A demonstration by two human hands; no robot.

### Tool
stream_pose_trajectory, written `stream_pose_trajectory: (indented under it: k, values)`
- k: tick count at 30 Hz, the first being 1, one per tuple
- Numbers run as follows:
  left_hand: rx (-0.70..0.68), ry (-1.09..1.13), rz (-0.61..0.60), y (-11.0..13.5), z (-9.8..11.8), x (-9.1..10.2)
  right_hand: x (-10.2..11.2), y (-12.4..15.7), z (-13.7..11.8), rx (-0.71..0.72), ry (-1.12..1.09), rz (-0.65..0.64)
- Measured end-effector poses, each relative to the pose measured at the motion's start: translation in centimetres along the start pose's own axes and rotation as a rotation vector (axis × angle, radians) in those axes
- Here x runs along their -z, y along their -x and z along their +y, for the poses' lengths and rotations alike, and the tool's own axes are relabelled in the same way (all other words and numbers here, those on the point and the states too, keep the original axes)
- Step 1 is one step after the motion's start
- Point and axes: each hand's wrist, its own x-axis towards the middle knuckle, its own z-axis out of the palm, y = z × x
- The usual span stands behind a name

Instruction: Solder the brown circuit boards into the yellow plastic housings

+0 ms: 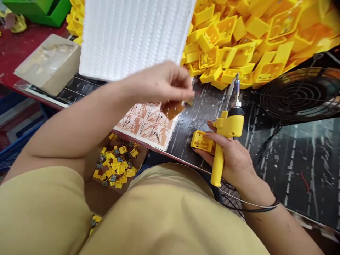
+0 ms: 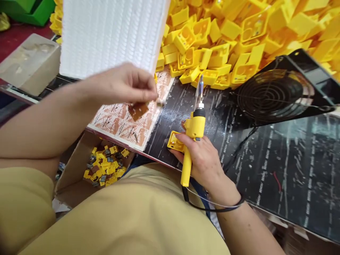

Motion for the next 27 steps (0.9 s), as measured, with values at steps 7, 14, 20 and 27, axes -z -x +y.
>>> stream_pose_trajectory:
  k: [7, 14, 20, 27]
  values:
    - [0.167, 0.153, -0.055, 0.0, -3.8, -4.0, 0.1, 0.6, 0.2, 0.018, -0.071, -0.079]
    - [0.045, -0.153, 0.107, 2.1, -3.4, -4.7, 0.1, 0.3, -0.2, 0.031, -0.089, -0.040]
    - [-0.194, -0.681, 0.297, 3.7, -3.9, -5.5, -0.4, -0.7, -1.3, 0.038, -0.071, -0.015]
    - [-0.263, -0.707, 0.240, 3.8, -4.8, -7.9, 5.0, 0.5, -1.9, -0.022, -0.039, 0.200]
